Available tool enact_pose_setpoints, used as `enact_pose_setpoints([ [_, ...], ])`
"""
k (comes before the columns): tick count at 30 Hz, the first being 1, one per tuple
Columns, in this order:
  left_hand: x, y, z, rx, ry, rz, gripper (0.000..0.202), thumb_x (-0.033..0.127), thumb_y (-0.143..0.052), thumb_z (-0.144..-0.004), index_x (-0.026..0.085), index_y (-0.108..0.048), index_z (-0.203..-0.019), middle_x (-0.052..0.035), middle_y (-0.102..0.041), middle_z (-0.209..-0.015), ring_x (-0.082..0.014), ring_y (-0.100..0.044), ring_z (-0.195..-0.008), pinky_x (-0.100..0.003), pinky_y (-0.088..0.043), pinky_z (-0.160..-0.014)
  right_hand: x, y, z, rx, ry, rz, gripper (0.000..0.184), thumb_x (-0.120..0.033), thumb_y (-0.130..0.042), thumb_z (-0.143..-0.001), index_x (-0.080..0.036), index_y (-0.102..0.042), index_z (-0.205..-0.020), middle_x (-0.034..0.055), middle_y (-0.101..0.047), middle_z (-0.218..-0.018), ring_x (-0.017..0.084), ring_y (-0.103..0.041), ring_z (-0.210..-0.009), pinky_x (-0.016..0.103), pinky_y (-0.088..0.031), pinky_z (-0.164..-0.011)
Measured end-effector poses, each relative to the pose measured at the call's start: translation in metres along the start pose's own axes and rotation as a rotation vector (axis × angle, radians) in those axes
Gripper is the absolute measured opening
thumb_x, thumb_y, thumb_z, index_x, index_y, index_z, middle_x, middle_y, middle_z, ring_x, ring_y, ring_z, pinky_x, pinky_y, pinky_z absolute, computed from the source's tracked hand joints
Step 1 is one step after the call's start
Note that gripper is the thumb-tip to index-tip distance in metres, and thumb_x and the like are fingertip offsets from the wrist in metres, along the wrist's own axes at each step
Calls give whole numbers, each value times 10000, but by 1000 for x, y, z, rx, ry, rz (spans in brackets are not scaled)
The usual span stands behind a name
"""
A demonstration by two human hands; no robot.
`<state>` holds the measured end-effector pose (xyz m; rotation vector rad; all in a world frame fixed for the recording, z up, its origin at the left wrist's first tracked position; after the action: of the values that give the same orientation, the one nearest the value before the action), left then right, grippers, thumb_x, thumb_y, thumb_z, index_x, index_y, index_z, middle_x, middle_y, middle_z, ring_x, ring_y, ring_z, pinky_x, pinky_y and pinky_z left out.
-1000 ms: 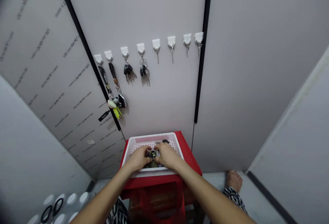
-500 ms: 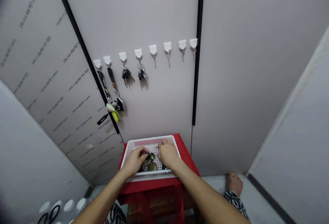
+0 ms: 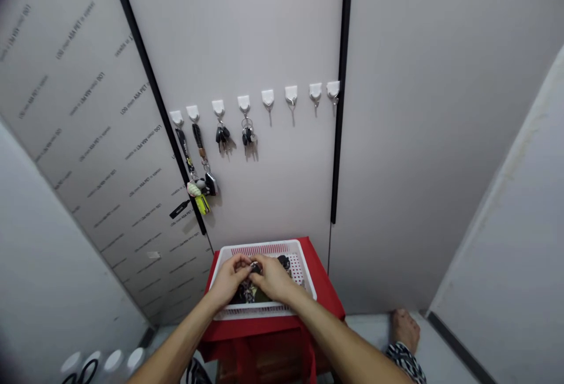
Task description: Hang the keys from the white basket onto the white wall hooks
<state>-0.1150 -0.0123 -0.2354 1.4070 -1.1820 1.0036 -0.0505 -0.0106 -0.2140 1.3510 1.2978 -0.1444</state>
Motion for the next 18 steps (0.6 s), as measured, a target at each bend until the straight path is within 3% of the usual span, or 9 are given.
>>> enact_pose_setpoints([
  [5,-7,0,0,-3,70,127,206,72,-457,-535,126,-432,-732,17,-464,-644,-55,-434,-557,-169,-346,-543,12,10,0,103,-85,-57,222,-177,-391,-618,-147,-539,-780,26,-575,-733,126,-496,-675,234,-364,-642],
  [9,-6,8,-2,62,44,-58,197,34,-437,-529,128,-469,-700,7,-493,-643,-69,-451,-596,-175,-362,-574,19,12,-1,110,-140,-70,184,-165,-379,-607,-140,-533,-705,14,-562,-666,114,-491,-632,218,-370,-602],
  [13,5,16,1,152,10,-235,157,42,-426,-549,131,-480,-667,4,-504,-626,-82,-461,-608,-185,-369,-582,17,15,0,130,-135,-18,209,-111,-375,-570,-140,-544,-689,17,-566,-682,114,-488,-654,219,-361,-633],
  [18,32,10,4,118,-82,-317,152,53,-409,-560,141,-493,-651,13,-517,-612,-84,-467,-590,-188,-369,-572,2,19,1,106,-47,-74,187,-190,-400,-621,-136,-558,-703,25,-573,-704,116,-489,-665,219,-359,-636],
])
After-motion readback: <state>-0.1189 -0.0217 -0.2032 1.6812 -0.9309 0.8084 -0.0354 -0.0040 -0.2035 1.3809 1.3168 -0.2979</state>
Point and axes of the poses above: each hand's wrist, its own z-axis away from the middle knuckle, its own y-axis out of the back of the hand, x = y × z, the point moved 10 cm from there along -z, towards the middle knuckle
